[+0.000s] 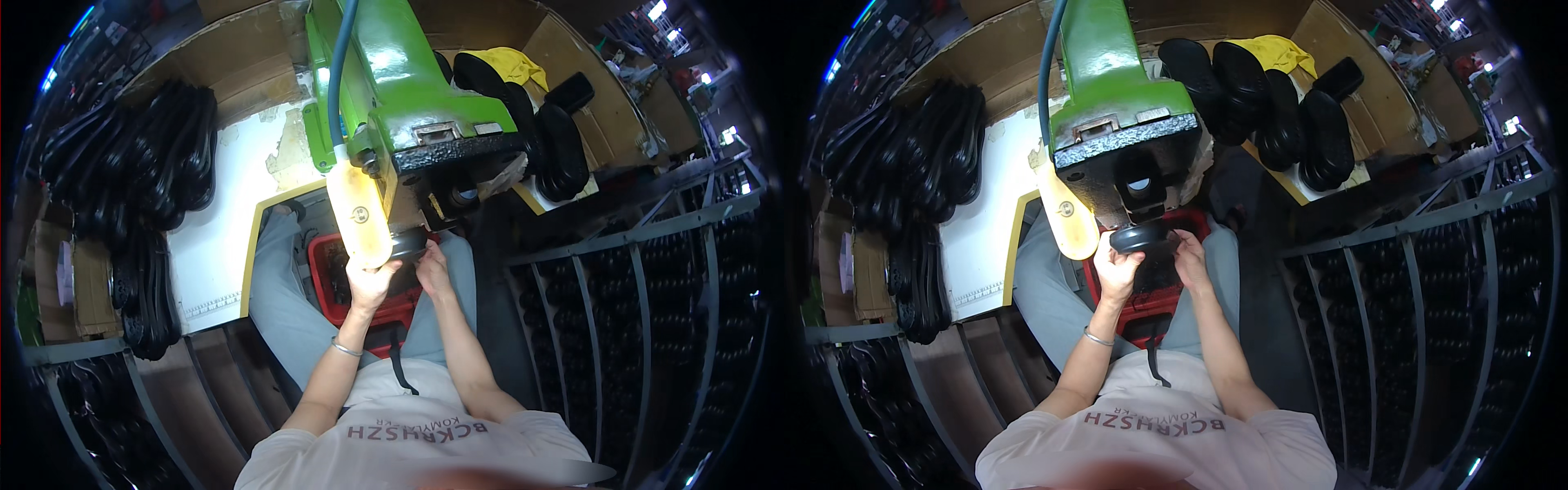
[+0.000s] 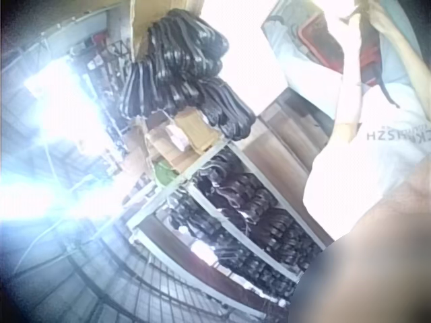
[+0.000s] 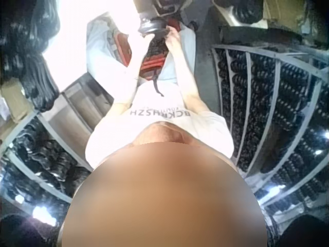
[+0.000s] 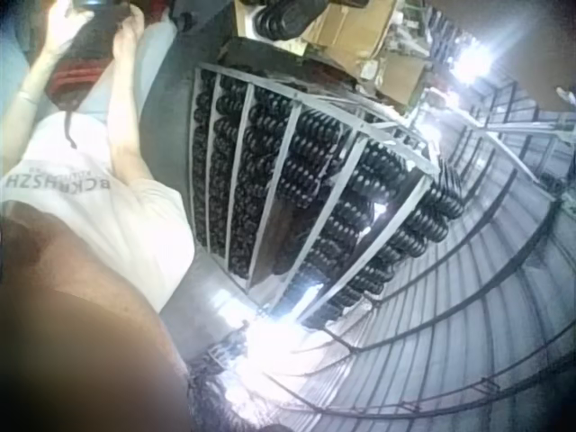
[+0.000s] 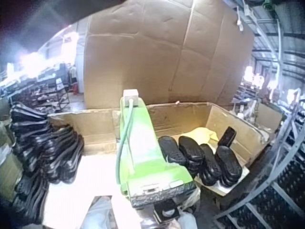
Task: Buffing the edges of shoe soles using a stationary finishing machine in a factory.
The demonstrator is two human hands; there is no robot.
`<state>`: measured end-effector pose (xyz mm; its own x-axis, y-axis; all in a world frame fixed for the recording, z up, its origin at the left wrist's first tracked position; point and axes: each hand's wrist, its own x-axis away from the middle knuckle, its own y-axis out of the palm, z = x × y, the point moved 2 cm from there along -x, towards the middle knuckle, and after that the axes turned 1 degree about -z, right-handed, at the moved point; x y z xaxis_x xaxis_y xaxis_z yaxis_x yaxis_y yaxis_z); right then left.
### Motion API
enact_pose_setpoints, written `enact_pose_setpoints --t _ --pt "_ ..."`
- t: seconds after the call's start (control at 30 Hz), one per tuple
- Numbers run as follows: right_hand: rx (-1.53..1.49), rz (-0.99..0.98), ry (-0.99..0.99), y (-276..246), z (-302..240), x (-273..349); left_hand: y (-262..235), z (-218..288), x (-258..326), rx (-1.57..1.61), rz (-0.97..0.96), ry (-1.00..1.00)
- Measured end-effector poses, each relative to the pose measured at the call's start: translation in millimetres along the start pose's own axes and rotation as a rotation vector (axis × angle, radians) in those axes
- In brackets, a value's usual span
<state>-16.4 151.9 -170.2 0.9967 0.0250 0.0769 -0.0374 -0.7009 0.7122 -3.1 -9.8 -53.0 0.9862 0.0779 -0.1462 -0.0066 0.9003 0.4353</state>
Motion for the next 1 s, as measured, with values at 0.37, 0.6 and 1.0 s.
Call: enact_pose_setpoints --t 0.37,0.6,1.0 --pt "1.030 0.258 -0.703 67.4 -182.4 14.0 -1.7 12.7 -6.7 -0.048 0.033 0.043" --pt "1.172 0.087 -0.697 136.2 -173.7 10.3 -53.8 47.8 -5.5 0.110 0.068 0.099" --pt "0.414 0.178 -0.228 124.9 -80.6 28.8 -81.2 63.3 23.0 -0.414 -0.078 0.517"
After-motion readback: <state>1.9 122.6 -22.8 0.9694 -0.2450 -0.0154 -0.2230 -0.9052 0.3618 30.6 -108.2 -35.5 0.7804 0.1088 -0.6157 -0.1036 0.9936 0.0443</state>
